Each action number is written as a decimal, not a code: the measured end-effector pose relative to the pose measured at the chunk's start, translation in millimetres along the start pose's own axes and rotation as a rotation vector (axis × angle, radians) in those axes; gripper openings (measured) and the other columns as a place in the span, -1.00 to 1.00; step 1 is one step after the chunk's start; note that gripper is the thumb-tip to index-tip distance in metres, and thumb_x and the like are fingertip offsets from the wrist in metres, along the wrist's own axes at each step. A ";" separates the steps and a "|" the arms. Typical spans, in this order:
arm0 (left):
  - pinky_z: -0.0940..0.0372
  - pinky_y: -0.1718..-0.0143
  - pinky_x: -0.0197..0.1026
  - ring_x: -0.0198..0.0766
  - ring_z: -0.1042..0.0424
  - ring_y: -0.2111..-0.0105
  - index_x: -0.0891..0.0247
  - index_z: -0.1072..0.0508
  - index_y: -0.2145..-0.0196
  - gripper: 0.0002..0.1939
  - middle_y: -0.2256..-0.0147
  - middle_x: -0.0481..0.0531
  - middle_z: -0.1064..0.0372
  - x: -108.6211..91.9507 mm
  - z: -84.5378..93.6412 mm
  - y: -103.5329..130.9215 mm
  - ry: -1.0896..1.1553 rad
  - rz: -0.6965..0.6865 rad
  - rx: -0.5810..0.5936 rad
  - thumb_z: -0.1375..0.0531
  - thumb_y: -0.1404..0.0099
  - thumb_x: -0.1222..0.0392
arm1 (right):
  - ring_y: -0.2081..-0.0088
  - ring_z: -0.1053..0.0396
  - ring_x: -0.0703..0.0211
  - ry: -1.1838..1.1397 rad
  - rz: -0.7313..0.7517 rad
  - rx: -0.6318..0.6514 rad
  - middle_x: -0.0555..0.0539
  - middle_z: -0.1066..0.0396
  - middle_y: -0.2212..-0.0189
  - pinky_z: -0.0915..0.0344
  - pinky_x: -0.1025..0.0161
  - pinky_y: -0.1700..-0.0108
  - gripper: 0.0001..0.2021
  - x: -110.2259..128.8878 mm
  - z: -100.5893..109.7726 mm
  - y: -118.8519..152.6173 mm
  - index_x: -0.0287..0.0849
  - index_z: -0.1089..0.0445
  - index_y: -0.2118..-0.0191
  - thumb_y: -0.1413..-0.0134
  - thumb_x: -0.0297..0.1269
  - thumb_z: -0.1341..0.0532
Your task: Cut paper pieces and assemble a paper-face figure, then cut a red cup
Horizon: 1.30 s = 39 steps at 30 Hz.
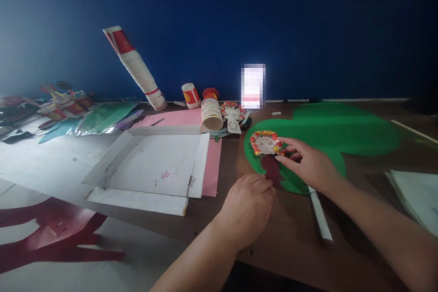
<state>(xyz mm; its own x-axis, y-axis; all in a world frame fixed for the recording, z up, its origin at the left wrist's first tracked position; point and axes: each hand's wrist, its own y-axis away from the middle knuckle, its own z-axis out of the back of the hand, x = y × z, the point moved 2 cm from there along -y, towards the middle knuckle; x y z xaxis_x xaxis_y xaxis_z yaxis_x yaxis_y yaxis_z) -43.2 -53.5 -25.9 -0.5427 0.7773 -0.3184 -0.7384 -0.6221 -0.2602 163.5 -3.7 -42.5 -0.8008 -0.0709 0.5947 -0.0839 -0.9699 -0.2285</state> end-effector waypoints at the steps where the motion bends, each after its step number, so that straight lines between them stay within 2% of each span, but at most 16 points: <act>1: -0.28 -0.09 -0.10 -0.18 -0.36 -0.02 0.27 -0.49 0.14 -0.76 0.08 0.07 -0.47 0.1 -0.4 0.1 -0.001 0.002 0.013 -0.04 -0.40 0.26 | 0.40 -0.48 0.14 0.010 0.006 -0.002 -0.02 -0.56 0.26 -0.35 0.20 0.37 -0.52 -0.5 -0.2 0.0 0.05 -0.38 -0.13 -0.05 -0.13 -0.27; 8: -0.32 -0.05 -0.10 -0.17 -0.37 0.00 0.27 -0.44 0.07 -0.74 0.06 0.10 -0.44 -1.1 1.6 -1.0 0.015 0.041 0.075 -0.01 -0.39 0.32 | 0.38 -0.50 0.13 0.041 0.015 0.002 0.01 -0.57 0.21 -0.37 0.19 0.35 -0.54 -3.1 -1.9 0.8 0.11 -0.38 -0.14 -0.07 -0.13 -0.25; 13: -0.34 -0.04 -0.09 -0.16 -0.37 -0.01 0.27 -0.42 0.06 -0.73 0.04 0.11 -0.42 -0.4 1.7 -1.0 0.048 0.065 0.087 -0.02 -0.35 0.37 | 0.37 -0.51 0.10 0.074 0.047 0.002 -0.04 -0.56 0.16 -0.39 0.16 0.33 -0.52 -1.4 -0.8 1.1 0.08 -0.37 -0.15 -0.07 -0.13 -0.25; 20: -0.32 -0.07 -0.10 -0.15 -0.37 0.00 0.31 -0.41 0.05 -0.72 0.03 0.12 -0.41 0.3 1.8 0.3 0.053 0.062 0.089 -0.03 -0.33 0.38 | 0.36 -0.50 0.12 0.039 0.090 -0.039 -0.08 -0.50 0.11 -0.41 0.12 0.26 -0.59 5.2 18.0 10.9 0.02 -0.42 -0.08 -0.09 -0.15 -0.23; 26: -0.34 -0.03 -0.10 -0.16 -0.38 0.04 0.29 -0.40 0.09 -0.75 0.07 0.12 -0.41 1.3 1.8 -0.3 0.028 0.086 0.117 -0.03 -0.32 0.39 | 0.42 -0.48 0.12 -0.015 0.046 0.085 -0.03 -0.55 0.33 -0.39 0.18 0.39 -0.69 -0.4 28.6 20.0 0.05 -0.51 0.04 -0.10 -0.06 -0.23; 32: -0.36 0.04 -0.11 -0.16 -0.39 0.10 0.29 -0.39 0.17 -0.81 0.11 0.11 -0.40 1.8 2.3 -0.4 0.006 0.081 0.109 -0.04 -0.30 0.40 | 0.33 -0.49 0.08 -0.020 0.126 0.176 -0.03 -0.55 0.27 -0.42 0.13 0.28 -0.70 -4.5 26.5 26.7 0.09 -0.51 0.05 -0.11 -0.06 -0.22; 39: -0.37 0.14 -0.14 -0.17 -0.39 0.18 0.29 -0.37 0.22 -0.85 0.17 0.07 -0.40 1.6 3.2 -1.3 -0.041 0.072 0.105 -0.06 -0.28 0.41 | 0.37 -0.47 0.13 0.029 0.285 0.341 -0.05 -0.49 0.31 -0.38 0.18 0.32 -0.74 11.1 25.3 33.6 0.06 -0.56 0.12 -0.18 -0.11 -0.17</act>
<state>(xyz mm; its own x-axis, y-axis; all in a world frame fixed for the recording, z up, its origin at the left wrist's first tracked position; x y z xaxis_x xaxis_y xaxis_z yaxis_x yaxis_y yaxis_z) -44.4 -51.2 -23.2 -0.6101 0.7354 -0.2948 -0.7336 -0.6649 -0.1404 166.8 -43.0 -24.1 -0.7800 -0.3451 0.5220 0.3395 -0.9341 -0.1102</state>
